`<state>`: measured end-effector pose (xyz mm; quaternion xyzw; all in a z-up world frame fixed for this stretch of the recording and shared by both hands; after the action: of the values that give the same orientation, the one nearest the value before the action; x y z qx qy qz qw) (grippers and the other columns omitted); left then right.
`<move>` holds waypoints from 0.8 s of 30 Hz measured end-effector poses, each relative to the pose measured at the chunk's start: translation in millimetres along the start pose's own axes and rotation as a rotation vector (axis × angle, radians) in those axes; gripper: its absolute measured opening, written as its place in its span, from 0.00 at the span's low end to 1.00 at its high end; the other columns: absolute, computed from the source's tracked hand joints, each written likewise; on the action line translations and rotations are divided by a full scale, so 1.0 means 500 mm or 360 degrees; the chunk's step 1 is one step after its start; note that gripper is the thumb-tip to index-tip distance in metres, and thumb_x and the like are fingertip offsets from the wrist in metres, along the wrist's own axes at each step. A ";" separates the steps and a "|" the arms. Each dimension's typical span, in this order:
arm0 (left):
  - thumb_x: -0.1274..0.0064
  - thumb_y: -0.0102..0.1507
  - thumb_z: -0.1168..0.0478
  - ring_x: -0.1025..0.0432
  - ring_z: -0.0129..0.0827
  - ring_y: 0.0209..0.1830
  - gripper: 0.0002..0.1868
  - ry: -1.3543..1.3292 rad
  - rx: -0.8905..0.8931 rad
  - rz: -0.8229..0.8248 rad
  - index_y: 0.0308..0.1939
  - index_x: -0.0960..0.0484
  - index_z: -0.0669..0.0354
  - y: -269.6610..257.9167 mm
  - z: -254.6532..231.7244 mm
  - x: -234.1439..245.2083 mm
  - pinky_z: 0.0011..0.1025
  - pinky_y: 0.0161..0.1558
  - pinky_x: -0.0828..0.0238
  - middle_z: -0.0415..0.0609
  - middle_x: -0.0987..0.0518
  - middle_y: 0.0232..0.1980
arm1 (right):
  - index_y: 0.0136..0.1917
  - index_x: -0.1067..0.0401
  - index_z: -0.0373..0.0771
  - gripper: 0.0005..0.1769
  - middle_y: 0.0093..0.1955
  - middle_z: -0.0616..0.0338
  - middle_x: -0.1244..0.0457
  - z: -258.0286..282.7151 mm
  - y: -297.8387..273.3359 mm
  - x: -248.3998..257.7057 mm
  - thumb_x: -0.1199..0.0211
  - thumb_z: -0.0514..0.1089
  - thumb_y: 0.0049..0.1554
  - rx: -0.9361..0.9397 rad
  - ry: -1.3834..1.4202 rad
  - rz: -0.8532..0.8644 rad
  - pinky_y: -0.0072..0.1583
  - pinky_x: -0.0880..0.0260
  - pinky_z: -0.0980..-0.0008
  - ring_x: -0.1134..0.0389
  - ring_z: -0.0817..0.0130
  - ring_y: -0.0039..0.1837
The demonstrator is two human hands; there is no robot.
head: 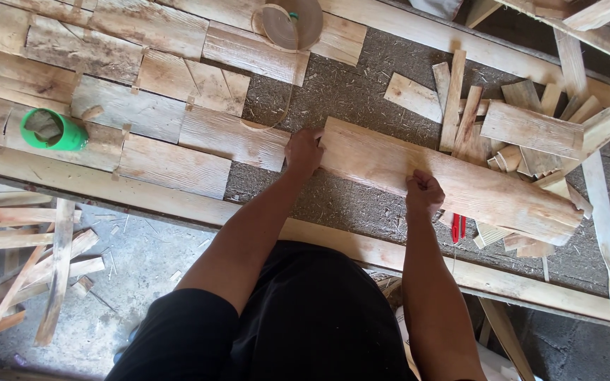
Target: Trimming and arranging small wooden planks to create a tiled pattern on a surface.
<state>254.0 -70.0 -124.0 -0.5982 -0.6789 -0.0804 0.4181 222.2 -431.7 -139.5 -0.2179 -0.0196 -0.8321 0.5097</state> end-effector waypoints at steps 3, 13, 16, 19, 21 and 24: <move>0.31 0.56 0.59 0.21 0.36 0.50 0.24 0.0044 -0.0117 -0.0088 0.57 0.15 0.39 0.002 -0.004 0.003 0.40 0.54 0.24 0.44 0.16 0.52 | 0.53 0.21 0.34 0.14 0.45 0.62 0.28 0.008 -0.002 0.002 0.27 0.33 0.52 -0.0024 0.0003 -0.0001 0.49 0.26 0.80 0.30 0.79 0.45; 0.31 0.56 0.62 0.20 0.42 0.51 0.22 0.0092 -0.0113 0.0021 0.53 0.17 0.46 0.011 -0.016 0.012 0.42 0.54 0.24 0.47 0.15 0.50 | 0.53 0.20 0.34 0.13 0.44 0.62 0.29 -0.010 0.021 0.006 0.27 0.33 0.53 -0.0063 -0.0048 0.0007 0.48 0.28 0.80 0.31 0.79 0.44; 0.29 0.52 0.63 0.21 0.45 0.51 0.24 0.0089 -0.0178 -0.0064 0.52 0.17 0.48 0.006 -0.016 0.009 0.44 0.52 0.25 0.48 0.15 0.49 | 0.54 0.20 0.33 0.13 0.44 0.62 0.29 -0.020 0.030 0.010 0.27 0.33 0.54 -0.0044 -0.0056 0.0014 0.48 0.28 0.79 0.31 0.78 0.43; 0.28 0.52 0.62 0.20 0.43 0.51 0.24 0.0022 -0.0174 -0.0066 0.51 0.16 0.48 -0.002 -0.023 0.010 0.43 0.52 0.24 0.48 0.15 0.49 | 0.53 0.20 0.33 0.13 0.44 0.62 0.29 -0.023 0.040 0.011 0.27 0.33 0.54 -0.0024 -0.0056 0.0022 0.48 0.28 0.80 0.31 0.78 0.44; 0.29 0.51 0.63 0.19 0.43 0.49 0.24 0.0011 -0.0126 -0.0049 0.52 0.16 0.47 -0.010 -0.028 0.014 0.42 0.50 0.23 0.47 0.14 0.49 | 0.53 0.20 0.34 0.13 0.44 0.62 0.28 -0.021 0.042 0.008 0.26 0.34 0.53 -0.0018 -0.0083 0.0023 0.49 0.27 0.79 0.30 0.79 0.44; 0.30 0.55 0.60 0.18 0.38 0.45 0.23 0.0021 0.0029 -0.0087 0.52 0.20 0.49 -0.010 -0.018 -0.006 0.39 0.46 0.22 0.47 0.14 0.46 | 0.52 0.19 0.35 0.13 0.44 0.63 0.28 0.000 0.033 0.007 0.26 0.35 0.52 -0.0038 -0.0212 -0.0007 0.49 0.27 0.79 0.30 0.79 0.43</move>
<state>253.7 -79.0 -118.5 -0.5752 -0.6929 -0.0895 0.4255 234.8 -442.4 -141.4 -0.2786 -0.0440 -0.8171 0.5028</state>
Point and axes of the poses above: each hand's wrist, its own y-axis towards the middle knuckle, its own x-axis out of the back of the hand, z = x × y, the point moved 5 cm from there along y, towards the middle knuckle
